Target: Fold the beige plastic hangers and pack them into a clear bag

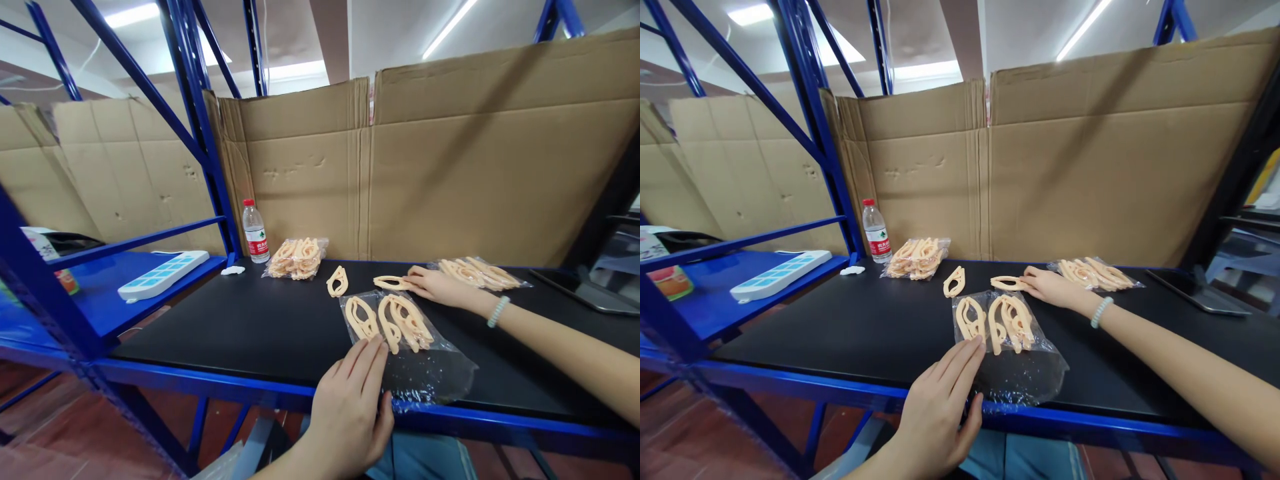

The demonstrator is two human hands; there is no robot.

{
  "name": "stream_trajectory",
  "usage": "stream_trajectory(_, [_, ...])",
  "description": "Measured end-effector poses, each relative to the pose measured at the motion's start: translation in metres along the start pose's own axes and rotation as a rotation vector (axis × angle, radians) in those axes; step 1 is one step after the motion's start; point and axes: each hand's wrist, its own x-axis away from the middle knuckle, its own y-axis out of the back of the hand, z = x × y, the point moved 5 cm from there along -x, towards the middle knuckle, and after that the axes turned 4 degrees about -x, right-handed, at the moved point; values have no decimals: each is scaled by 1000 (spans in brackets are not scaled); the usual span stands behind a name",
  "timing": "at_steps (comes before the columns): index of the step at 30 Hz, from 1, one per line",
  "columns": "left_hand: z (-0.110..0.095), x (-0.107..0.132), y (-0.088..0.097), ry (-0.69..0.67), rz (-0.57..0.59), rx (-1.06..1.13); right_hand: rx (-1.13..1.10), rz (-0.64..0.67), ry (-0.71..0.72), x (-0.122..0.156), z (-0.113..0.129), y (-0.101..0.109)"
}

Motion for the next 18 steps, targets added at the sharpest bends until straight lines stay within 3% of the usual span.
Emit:
stream_trajectory(4, [0,1,-1,1,5,7,101,-114,-35,56,6,13])
stream_trajectory(9, [2,0,-2,12,30,14,190,-321,-27,110,40,54])
stream_trajectory(12, [2,-1,-2,12,24,16,193,-481,-61,136,75,86])
stream_trajectory(14, [2,-1,-1,11,18,16,234,-623,-170,153,102,105])
stream_trajectory(15, [2,-1,-1,13,15,16,226,-612,-185,158,117,108])
stream_trajectory(18, [3,-1,0,20,3,13,198,-573,35,168,174,103])
